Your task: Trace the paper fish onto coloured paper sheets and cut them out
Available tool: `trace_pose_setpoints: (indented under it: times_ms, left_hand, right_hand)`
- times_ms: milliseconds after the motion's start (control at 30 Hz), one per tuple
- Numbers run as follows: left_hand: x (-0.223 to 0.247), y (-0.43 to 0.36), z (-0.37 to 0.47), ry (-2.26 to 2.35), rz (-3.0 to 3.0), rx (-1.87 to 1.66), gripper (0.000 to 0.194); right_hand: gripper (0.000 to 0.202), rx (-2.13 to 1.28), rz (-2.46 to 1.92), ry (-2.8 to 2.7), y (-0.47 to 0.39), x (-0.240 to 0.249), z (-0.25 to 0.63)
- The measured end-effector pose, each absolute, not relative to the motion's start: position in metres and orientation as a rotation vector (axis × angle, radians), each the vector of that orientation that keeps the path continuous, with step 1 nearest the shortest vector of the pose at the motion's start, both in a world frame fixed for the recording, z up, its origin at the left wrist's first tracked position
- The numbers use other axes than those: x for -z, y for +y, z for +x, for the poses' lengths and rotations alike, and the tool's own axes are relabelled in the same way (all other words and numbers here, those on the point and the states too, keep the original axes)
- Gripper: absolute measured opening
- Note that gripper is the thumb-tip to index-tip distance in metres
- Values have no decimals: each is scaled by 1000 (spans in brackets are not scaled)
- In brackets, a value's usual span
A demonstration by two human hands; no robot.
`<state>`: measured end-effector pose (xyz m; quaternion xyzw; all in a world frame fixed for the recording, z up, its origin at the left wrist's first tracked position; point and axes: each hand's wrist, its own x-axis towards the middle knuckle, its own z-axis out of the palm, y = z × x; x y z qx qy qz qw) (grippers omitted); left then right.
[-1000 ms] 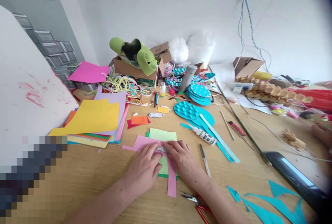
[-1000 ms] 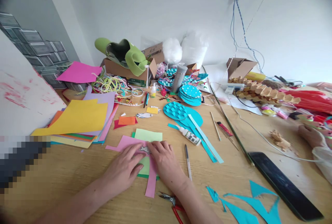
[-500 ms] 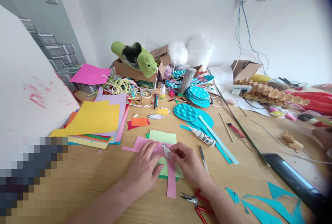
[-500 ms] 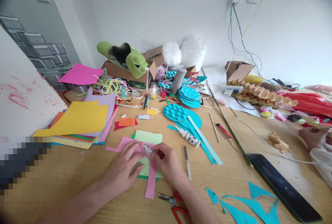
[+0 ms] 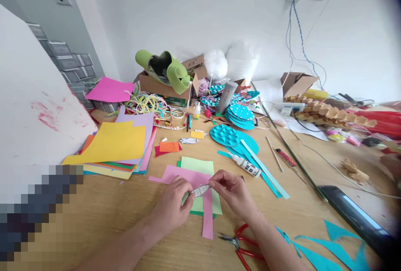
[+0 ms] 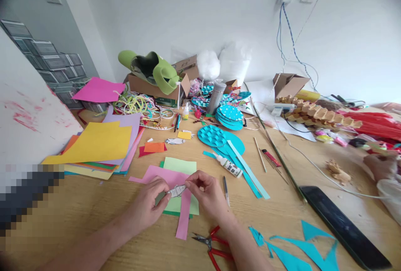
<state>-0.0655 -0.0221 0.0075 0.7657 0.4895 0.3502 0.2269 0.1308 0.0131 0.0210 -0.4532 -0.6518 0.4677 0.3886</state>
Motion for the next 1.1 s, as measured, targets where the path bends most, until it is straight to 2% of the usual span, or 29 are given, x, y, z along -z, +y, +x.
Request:
trace_pose_setpoints:
  times_ms: [133, 267, 367, 500, 667, 767, 967, 1100]
  left_hand:
    - [-4, -19, -67, 1403, 2036, -1112, 9]
    - [1, -17, -71, 1456, 2070, -1235, 32]
    - [1, -19, -70, 1410, 2244, -1086, 40]
    - [-2, -23, -66, 1346, 2426, -836, 37]
    - [0, -23, -65, 1407, 2462, -733, 34]
    - [3, -24, -65, 1425, 2477, -682, 35]
    - [5, -25, -65, 1442, 2517, -635, 39]
    - [5, -25, -65, 1446, 2528, -603, 40]
  right_hand:
    - [30, -1246, -1282, -1569, 18, -19, 131]
    - [34, -1335, -1351, -1375, 20, -11, 126]
    - [37, -1379, -1388, -1331, 20, -6, 124]
    - [36, -1370, -1437, -1357, 20, -3, 124]
    - [30, -1357, -1487, -1458, 20, -2, 125]
    - [27, -1234, -1552, -1576, 20, -2, 125]
    - [23, -718, -1474, -1818, 19, 0, 128]
    - [27, -619, -1534, -1755, 21, 2, 133]
